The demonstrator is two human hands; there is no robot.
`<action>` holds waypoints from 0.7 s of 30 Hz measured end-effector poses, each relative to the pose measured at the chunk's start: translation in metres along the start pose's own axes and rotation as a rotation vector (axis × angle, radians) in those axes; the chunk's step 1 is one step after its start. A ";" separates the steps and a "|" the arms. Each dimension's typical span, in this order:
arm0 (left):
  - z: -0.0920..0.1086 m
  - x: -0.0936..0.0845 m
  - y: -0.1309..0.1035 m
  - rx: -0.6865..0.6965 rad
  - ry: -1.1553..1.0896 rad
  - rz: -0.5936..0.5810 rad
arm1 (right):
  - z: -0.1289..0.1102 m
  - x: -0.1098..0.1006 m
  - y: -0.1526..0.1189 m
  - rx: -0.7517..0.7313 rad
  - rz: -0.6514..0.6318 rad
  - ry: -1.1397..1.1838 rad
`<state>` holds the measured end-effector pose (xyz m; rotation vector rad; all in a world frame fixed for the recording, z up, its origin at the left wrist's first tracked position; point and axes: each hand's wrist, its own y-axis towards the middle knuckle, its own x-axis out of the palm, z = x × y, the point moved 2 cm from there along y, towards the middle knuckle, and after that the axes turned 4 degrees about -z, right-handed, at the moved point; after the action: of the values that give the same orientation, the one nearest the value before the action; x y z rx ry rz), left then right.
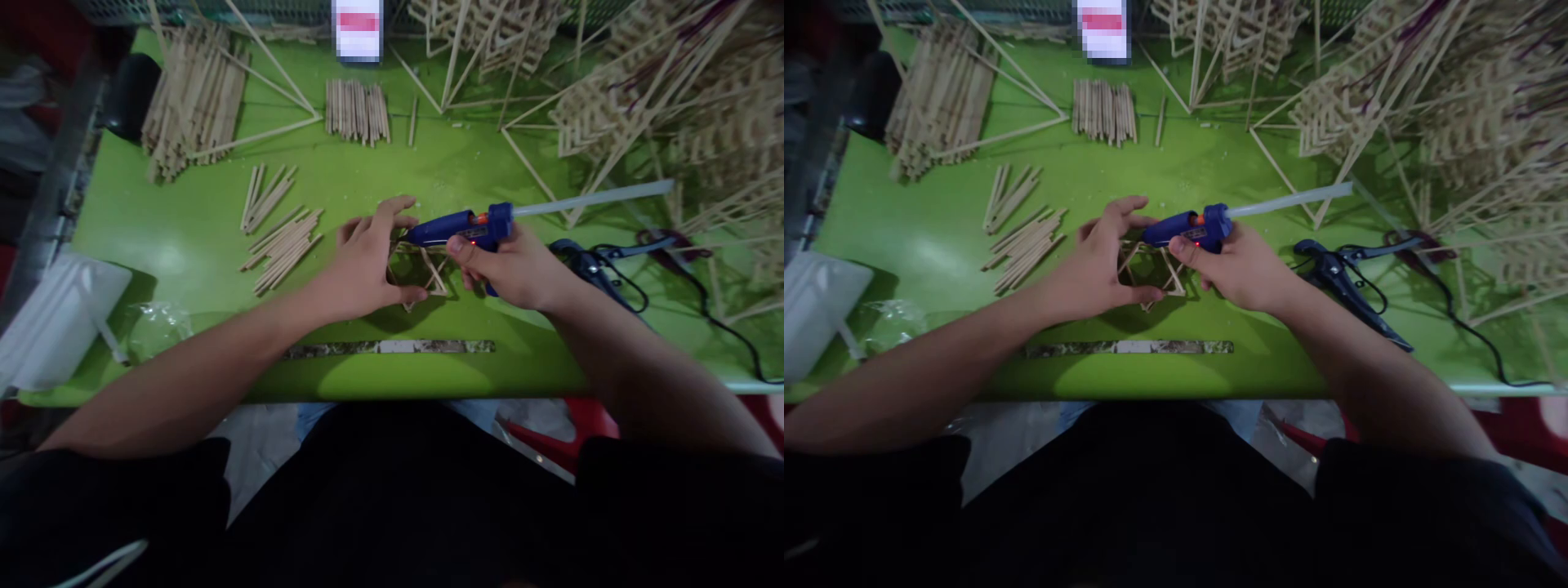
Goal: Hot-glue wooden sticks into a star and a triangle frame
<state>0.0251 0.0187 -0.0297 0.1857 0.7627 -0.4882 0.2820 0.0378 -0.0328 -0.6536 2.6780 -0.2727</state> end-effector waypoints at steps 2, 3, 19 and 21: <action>0.000 0.000 0.000 -0.004 0.002 0.002 | 0.000 0.001 0.000 0.007 -0.001 -0.051; 0.000 0.000 0.000 -0.005 0.002 0.004 | 0.000 0.001 0.000 0.009 0.000 -0.067; -0.003 0.001 0.001 -0.007 -0.020 0.005 | -0.016 0.002 -0.003 0.010 -0.058 -0.003; -0.003 0.001 0.001 -0.009 -0.014 0.008 | -0.016 0.002 -0.003 0.013 -0.063 0.016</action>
<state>0.0244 0.0202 -0.0330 0.1768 0.7506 -0.4782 0.2750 0.0362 -0.0176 -0.7354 2.6717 -0.3136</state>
